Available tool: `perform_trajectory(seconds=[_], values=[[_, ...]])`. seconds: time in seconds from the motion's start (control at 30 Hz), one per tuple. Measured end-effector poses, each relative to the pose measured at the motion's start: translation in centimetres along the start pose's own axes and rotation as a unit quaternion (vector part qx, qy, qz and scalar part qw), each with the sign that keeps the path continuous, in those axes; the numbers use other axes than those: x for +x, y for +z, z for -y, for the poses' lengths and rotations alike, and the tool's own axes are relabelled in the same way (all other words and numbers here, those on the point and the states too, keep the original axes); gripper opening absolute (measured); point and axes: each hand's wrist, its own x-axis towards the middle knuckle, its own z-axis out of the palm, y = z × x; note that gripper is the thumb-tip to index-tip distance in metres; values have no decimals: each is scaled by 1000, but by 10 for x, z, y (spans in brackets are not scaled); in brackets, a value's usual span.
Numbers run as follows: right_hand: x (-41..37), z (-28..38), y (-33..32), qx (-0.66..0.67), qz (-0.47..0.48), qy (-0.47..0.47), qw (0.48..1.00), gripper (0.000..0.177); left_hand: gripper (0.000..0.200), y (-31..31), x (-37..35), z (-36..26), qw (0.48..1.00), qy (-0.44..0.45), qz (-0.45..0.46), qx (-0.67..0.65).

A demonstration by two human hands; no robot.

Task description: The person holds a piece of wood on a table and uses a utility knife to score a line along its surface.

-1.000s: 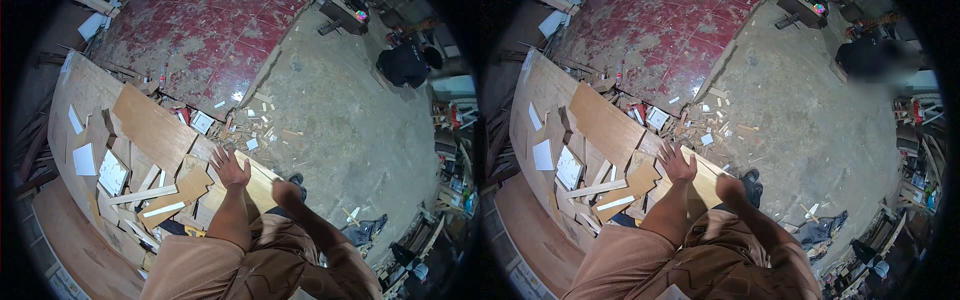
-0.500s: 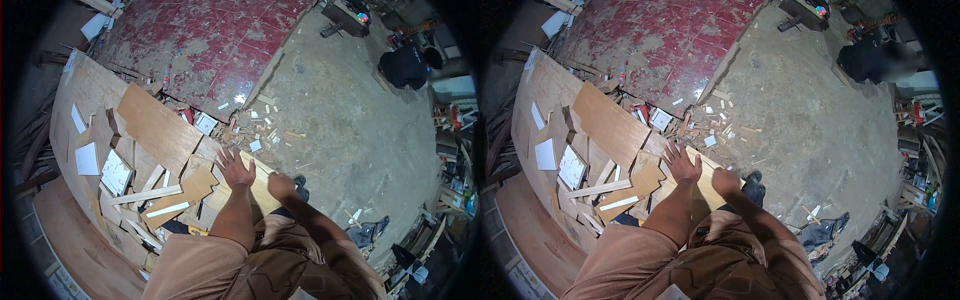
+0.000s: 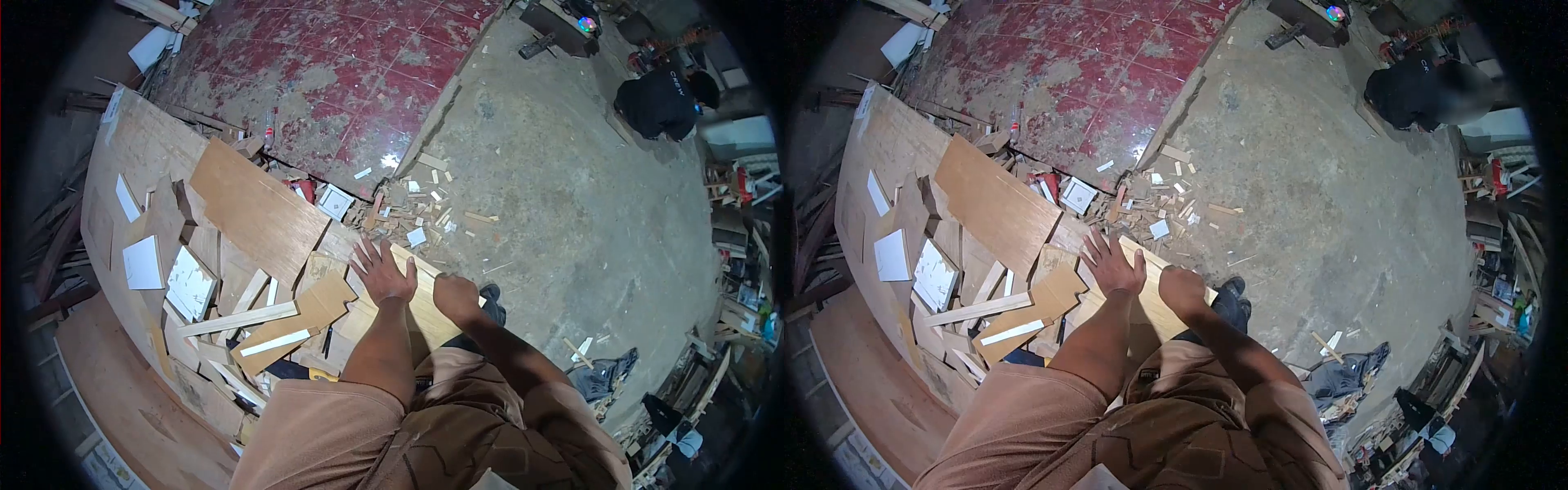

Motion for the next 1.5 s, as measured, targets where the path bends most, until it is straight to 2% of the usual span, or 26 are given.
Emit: perform_trajectory(seconds=[0.1, 0.17, 0.23, 0.33, 0.37, 0.43, 0.47, 0.6, 0.7, 0.77, 0.9, 0.97, 1.0, 1.07, 1.13, 1.23, 1.3, 1.33, 1.4, 1.43, 1.5], values=[[-24, -27, 12, 1, -16, 3, 1000, 19, 76, 4, 0, 2, 1000, 7, -15, -4], [-68, -55, 6, 16, -147, -124, 981, 11, 75, 5, 1, 2, 1000, 6, -18, -6], [-98, -66, -4, 17, -181, -129, 975, 4, 75, 4, 3, 2, 1000, 5, -20, -9], [-98, -62, -7, -1, -171, -108, 979, 3, 75, 5, 0, 1, 1000, 6, -16, -6], [-88, -54, -5, 36, -194, -122, 973, 6, 74, 5, 1, 1, 1000, 7, -19, -8], [-43, -16, -15, 54, 11, 25, 998, 19, 74, 5, 0, 1, 1000, 7, -22, -6], [-19, -13, 8, 18, -20, -32, 999, 19, 73, 5, -1, 1, 1000, 11, -25, -9], [-2, -5, 9, 45, -47, -22, 998, 21, 72, 4, -1, 0, 999, 18, -39, -15], [-43, -35, 5, 18, -20, -9, 1000, 15, 72, 3, 0, 0, 999, 15, -34, -26], [-86, -63, -2, 22, -172, -114, 978, 12, 72, 2, -1, 0, 999, 12, -34, -20], [-96, -55, -23, -6, -115, -71, 991, 11, 73, 4, 0, 0, 999, 13, -40, -19], [-68, -32, -14, 13, -111, -62, 992, 12, 73, 3, 0, -1, 999, 7, -30, -14], [-30, -29, 22, 22, -50, -11, 998, 14, 74, 2, 0, -1, 1000, 2, -21, -8], [-3, -17, 25, 40, -41, -52, 997, 17, 74, 3, -2, -1, 999, 6, -33, -11], [2, -10, 24, 44, -73, -35, 996, 16, 74, 2, 1, 1, 999, 11, -43, -13], [-34, -44, 31, 22, -118, -41, 992, 12, 74, 4, 0, 0, 1000, 5, -28, -12], [-78, -68, 6, 28, -194, -154, 968, 8, 74, 4, 0, 1, 1000, 6, -27, -13], [-87, -64, -1, 26, -194, -154, 968, 8, 74, 3, 0, 1, 1000, 7, -27, -12], [-97, -59, -10, -11, -133, -74, 988, 5, 73, 6, 0, 2, 999, 7, -29, -17], [-88, -53, -5, 10, -158, -97, 983, 9, 73, 6, 0, 2, 999, 8, -33, -18], [-55, -29, 3, 20, -79, -32, 996, 14, 73, 3, 0, 2, 999, 7, -31, -17]])
